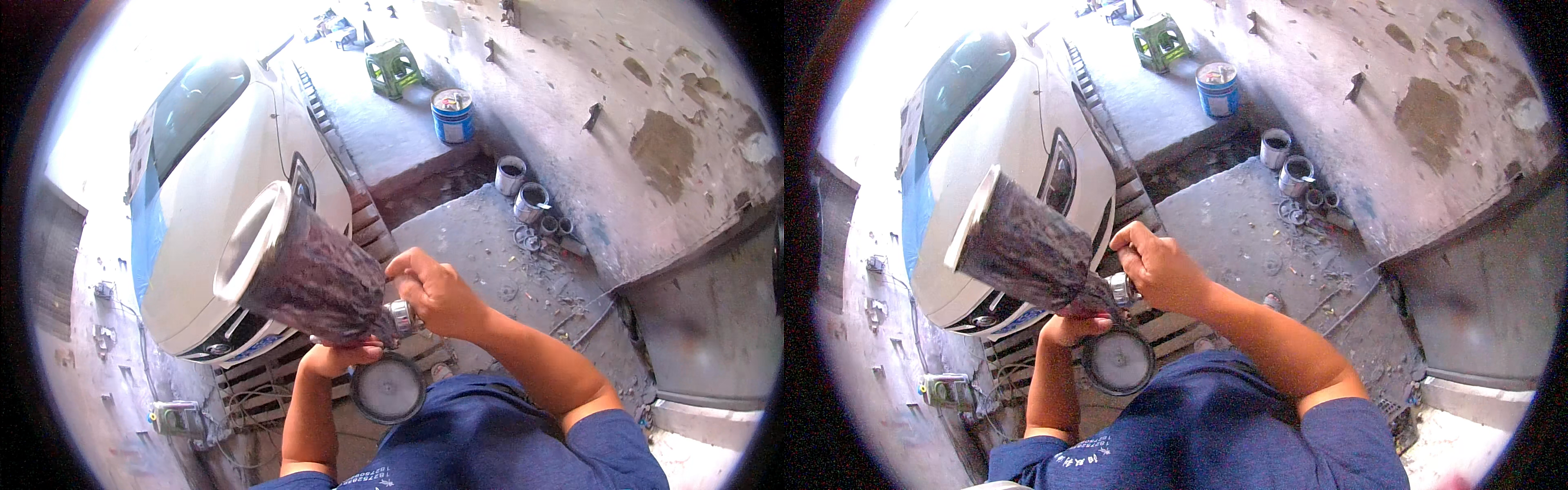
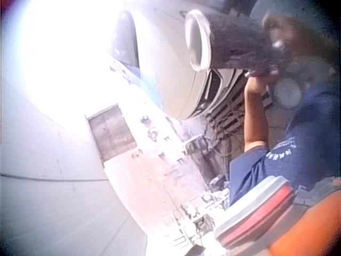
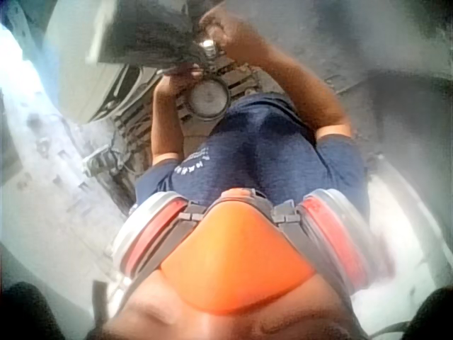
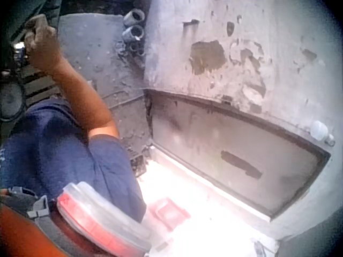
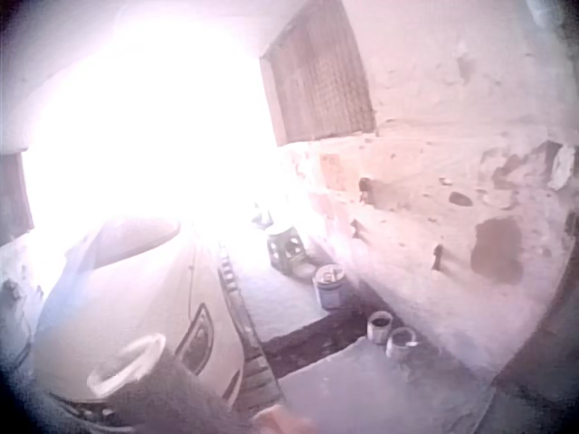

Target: The person retrieves a paint sprayer and a small metal part from a shelf, then attaches the part to the sprayer. They then pour a white liquid from a small container into the sprayer's cup and stir it with a metal tool.

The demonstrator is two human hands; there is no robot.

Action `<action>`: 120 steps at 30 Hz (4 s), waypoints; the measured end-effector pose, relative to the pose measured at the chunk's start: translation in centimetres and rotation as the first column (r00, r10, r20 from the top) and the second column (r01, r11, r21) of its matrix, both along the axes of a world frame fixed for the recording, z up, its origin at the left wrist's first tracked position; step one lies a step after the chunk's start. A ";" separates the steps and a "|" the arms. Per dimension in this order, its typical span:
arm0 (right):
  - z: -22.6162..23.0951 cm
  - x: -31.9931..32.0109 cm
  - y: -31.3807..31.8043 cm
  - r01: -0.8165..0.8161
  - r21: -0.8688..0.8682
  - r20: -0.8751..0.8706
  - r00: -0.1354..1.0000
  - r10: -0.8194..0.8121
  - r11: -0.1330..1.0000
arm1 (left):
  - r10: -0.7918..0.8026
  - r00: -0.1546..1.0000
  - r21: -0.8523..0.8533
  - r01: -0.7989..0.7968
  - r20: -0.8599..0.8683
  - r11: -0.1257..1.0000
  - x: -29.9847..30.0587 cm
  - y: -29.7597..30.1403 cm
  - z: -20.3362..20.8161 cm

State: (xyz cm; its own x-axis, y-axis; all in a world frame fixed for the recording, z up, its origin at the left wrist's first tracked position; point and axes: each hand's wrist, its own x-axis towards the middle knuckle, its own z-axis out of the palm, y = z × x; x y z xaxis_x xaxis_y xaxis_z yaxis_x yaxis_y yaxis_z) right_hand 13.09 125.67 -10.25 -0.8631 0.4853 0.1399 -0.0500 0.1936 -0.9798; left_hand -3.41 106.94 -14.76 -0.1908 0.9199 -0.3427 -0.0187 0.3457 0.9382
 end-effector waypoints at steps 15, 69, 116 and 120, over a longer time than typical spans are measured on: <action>1.0 0.0 0.2 -0.168 -0.193 0.166 0.965 0.201 0.967 | 0.057 0.998 0.006 -0.057 0.027 0.998 0.3 0.8 1.2; 5.0 -3.4 -5.4 0.068 0.531 -0.593 0.741 0.313 0.845 | 0.164 0.944 0.247 -0.238 0.286 0.939 -0.6 -4.9 5.0; 2.8 -4.0 -1.4 0.113 0.762 -0.364 0.889 0.277 0.637 | 0.279 0.955 0.165 -0.293 0.102 0.942 -0.8 -3.7 3.8; 3.5 -4.4 -1.3 0.082 0.813 -0.311 0.899 0.310 0.577 | 0.254 0.957 0.184 -0.277 0.138 0.943 -0.8 -3.7 4.9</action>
State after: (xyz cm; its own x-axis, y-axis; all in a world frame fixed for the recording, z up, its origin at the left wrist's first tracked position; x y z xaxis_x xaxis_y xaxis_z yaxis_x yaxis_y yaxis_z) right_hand 8.73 124.34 -6.74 -0.6754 -0.0932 0.7316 -0.4512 0.8369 -0.3099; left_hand -4.26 103.20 -9.84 -0.4086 0.8927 -0.1903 -0.1921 0.1197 0.9740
